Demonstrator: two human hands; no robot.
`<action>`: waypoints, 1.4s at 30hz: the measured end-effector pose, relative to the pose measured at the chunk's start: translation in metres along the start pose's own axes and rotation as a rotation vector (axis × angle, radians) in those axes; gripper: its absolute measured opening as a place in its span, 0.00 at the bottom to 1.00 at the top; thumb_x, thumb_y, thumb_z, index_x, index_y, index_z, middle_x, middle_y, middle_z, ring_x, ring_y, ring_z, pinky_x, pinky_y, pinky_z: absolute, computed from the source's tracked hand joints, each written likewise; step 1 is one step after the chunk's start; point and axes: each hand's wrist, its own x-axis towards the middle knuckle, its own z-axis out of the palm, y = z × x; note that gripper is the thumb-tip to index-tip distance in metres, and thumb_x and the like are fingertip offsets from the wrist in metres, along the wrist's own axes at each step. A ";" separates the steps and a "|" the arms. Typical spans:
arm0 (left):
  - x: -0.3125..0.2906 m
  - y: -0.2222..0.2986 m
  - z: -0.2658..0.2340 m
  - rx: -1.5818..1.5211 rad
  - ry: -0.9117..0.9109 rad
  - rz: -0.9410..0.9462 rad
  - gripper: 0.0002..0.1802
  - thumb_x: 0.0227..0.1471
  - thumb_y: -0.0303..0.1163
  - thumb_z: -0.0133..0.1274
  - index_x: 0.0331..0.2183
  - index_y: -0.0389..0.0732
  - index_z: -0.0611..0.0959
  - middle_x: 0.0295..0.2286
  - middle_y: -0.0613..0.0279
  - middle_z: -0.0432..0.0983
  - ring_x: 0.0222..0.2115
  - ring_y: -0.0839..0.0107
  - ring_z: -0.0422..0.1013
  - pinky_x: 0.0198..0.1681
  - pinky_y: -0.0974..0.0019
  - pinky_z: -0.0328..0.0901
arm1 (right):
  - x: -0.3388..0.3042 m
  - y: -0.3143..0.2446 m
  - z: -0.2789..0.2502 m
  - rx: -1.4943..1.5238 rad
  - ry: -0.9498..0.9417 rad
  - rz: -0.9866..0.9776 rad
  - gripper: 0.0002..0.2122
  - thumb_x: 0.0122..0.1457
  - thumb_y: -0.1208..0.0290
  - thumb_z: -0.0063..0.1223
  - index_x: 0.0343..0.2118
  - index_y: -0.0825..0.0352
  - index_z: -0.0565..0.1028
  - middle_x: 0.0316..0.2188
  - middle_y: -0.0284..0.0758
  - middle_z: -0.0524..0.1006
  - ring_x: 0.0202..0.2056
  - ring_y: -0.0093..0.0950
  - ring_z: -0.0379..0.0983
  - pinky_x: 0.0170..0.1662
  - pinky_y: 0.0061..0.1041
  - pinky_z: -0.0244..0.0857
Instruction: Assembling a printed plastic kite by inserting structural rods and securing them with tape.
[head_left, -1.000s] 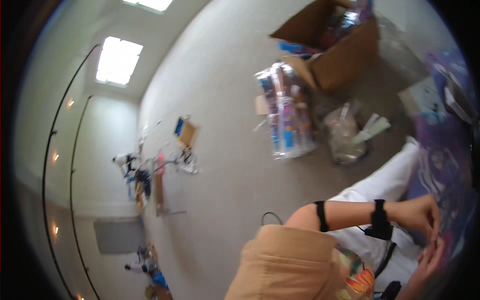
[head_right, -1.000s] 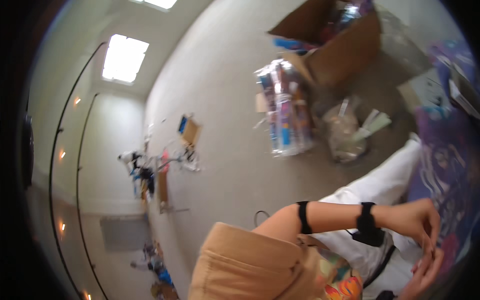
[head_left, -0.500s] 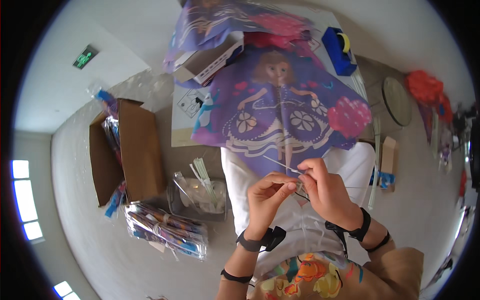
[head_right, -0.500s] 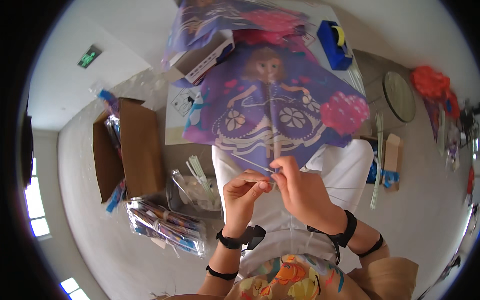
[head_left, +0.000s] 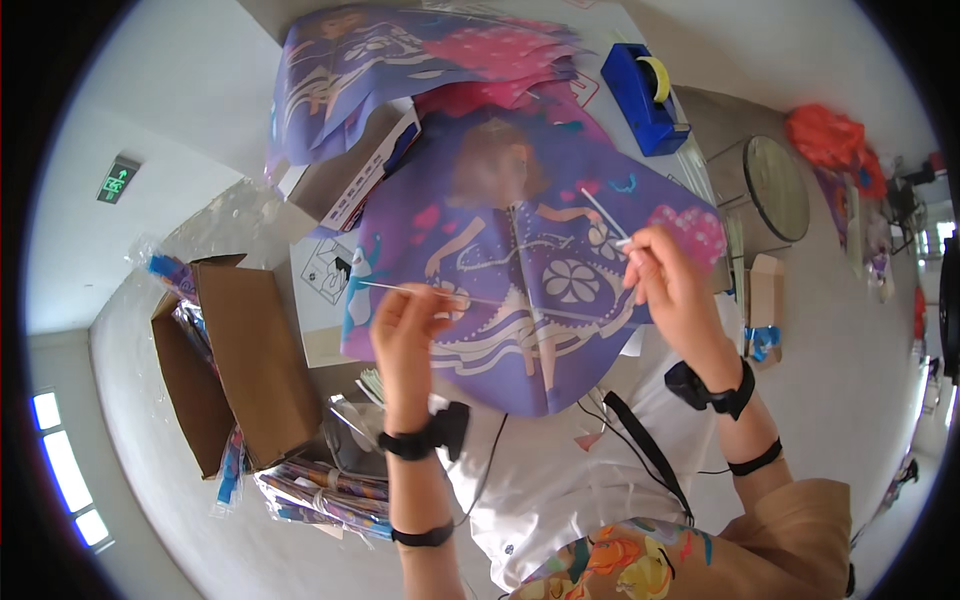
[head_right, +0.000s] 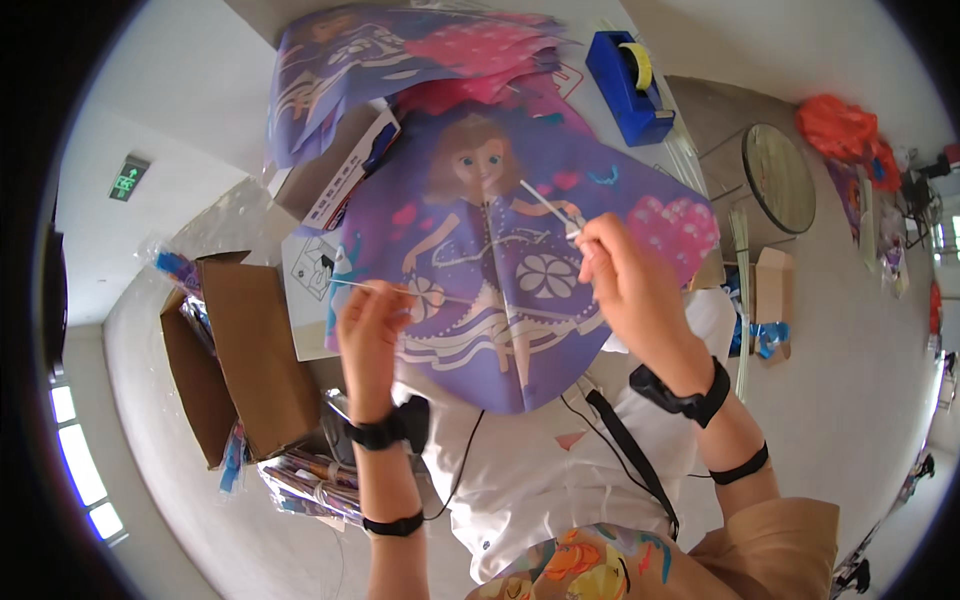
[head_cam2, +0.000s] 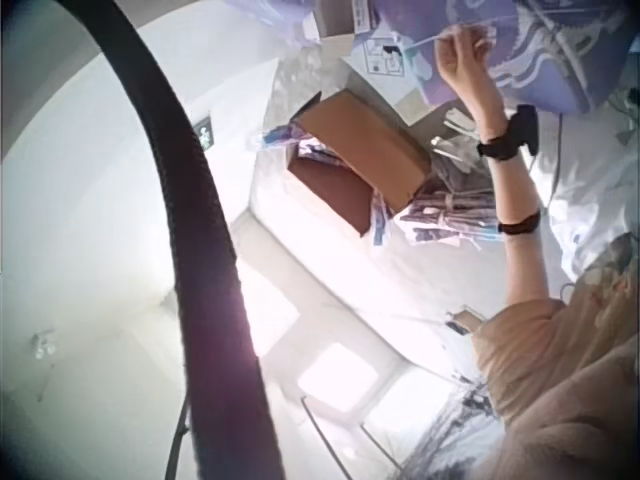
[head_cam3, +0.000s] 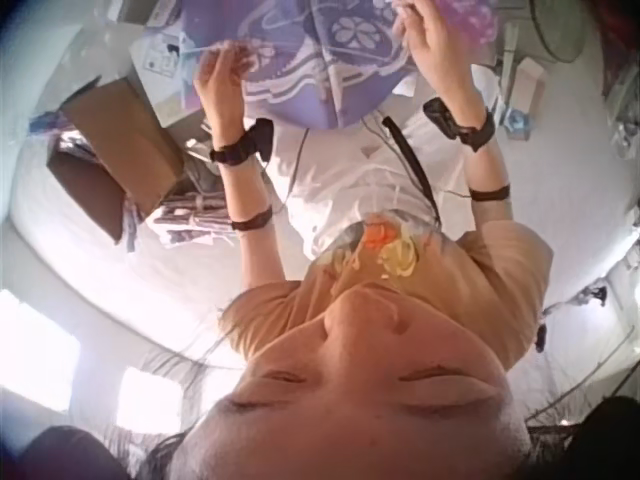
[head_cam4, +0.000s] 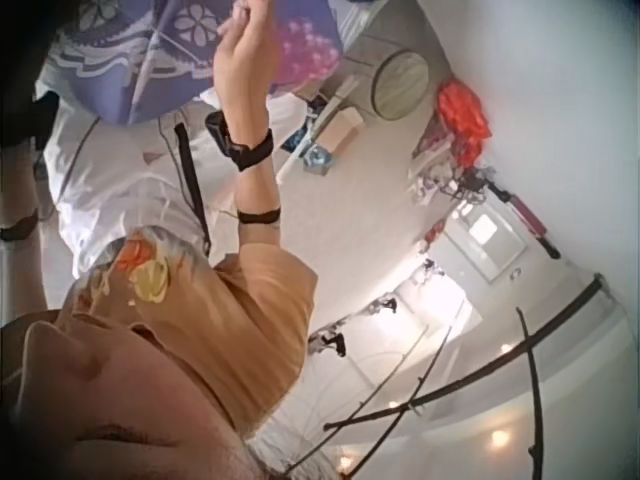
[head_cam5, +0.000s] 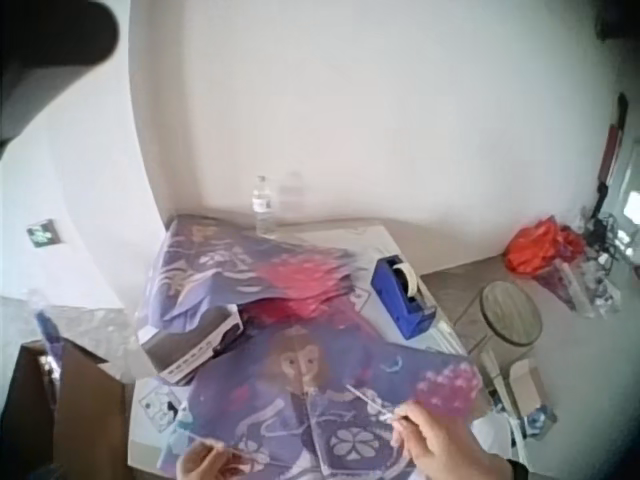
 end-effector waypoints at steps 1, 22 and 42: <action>0.017 -0.001 -0.017 -0.033 0.031 0.003 0.05 0.59 0.30 0.50 0.33 0.39 0.78 0.32 0.59 0.79 0.31 0.75 0.76 0.31 0.76 0.69 | 0.009 0.006 -0.005 -0.042 0.046 -0.057 0.04 0.65 0.72 0.43 0.36 0.65 0.68 0.22 0.35 0.75 0.23 0.28 0.74 0.25 0.25 0.64; -0.007 -0.017 0.132 0.261 -0.285 -0.033 0.14 0.57 0.30 0.53 0.42 0.32 0.78 0.34 0.56 0.80 0.30 0.70 0.78 0.29 0.74 0.70 | -0.001 0.043 -0.009 -0.018 0.021 -0.300 0.11 0.55 0.81 0.53 0.40 0.60 0.74 0.30 0.33 0.71 0.28 0.33 0.72 0.27 0.28 0.64; 0.078 -0.060 0.232 0.382 -0.215 -0.100 0.07 0.54 0.34 0.55 0.31 0.42 0.83 0.28 0.68 0.78 0.31 0.79 0.73 0.31 0.75 0.61 | 0.039 0.143 -0.053 -0.302 0.378 -0.398 0.11 0.46 0.72 0.64 0.31 0.62 0.73 0.26 0.30 0.72 0.23 0.31 0.71 0.23 0.27 0.64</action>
